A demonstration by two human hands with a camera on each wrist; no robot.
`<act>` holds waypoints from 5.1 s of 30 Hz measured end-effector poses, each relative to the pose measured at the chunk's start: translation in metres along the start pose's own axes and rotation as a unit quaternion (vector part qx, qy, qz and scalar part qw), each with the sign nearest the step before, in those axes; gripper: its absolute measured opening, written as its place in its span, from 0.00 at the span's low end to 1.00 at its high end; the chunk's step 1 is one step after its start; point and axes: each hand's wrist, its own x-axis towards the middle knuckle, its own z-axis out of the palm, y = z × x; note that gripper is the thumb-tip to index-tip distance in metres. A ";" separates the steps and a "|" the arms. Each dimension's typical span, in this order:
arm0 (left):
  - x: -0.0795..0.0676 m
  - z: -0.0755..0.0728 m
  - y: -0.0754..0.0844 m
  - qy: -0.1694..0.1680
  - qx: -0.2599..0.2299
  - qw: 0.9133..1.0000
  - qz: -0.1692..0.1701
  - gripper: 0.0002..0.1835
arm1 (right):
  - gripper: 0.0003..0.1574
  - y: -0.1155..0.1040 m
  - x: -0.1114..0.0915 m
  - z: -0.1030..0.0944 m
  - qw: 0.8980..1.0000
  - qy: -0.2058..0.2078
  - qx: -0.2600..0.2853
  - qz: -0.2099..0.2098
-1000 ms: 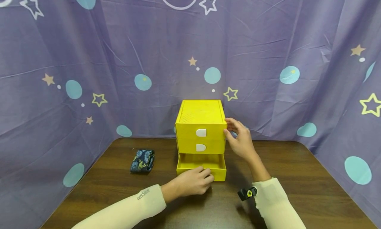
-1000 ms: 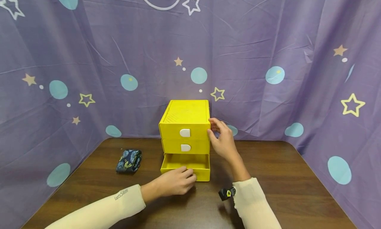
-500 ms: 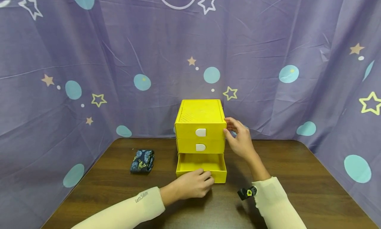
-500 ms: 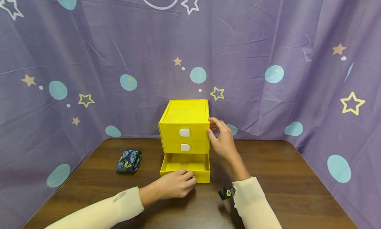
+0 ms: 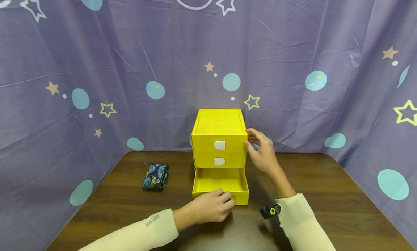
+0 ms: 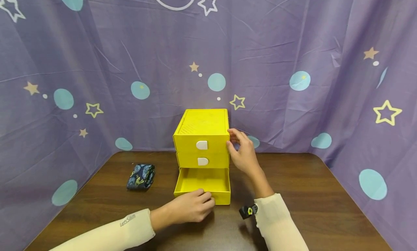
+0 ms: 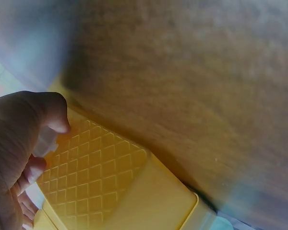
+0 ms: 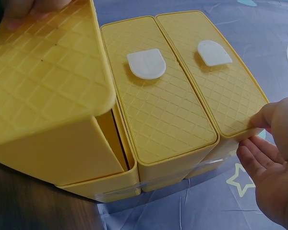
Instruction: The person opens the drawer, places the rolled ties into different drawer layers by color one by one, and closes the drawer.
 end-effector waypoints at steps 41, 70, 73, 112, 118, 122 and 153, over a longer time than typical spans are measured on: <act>-0.002 -0.021 0.015 0.047 -0.026 0.999 0.003 0.24 | 0.22 -0.009 0.000 -0.003 1.000 -0.007 0.004 0.000; -0.002 -0.036 0.016 0.080 -0.023 0.996 0.016 0.27 | 0.22 -0.011 0.001 -0.003 1.000 -0.008 0.008 0.009; -0.001 -0.042 0.012 0.084 -0.025 0.996 0.018 0.28 | 0.22 -0.010 0.001 -0.003 1.000 -0.008 0.008 0.009; -0.027 -0.046 -0.013 0.069 -0.086 0.993 -0.036 0.20 | 0.22 -0.012 -0.001 -0.003 1.000 -0.008 0.003 0.004; -0.043 -0.045 -0.027 0.052 -0.108 0.990 -0.068 0.17 | 0.22 -0.012 -0.001 -0.004 1.000 -0.009 0.002 0.003; -0.056 -0.044 -0.035 0.043 -0.118 0.988 -0.090 0.17 | 0.22 -0.012 0.000 -0.004 1.000 -0.008 0.002 0.002; -0.217 0.018 -0.054 -0.085 -0.185 0.931 -0.304 0.28 | 0.22 -0.010 -0.001 -0.002 1.000 -0.012 0.002 0.004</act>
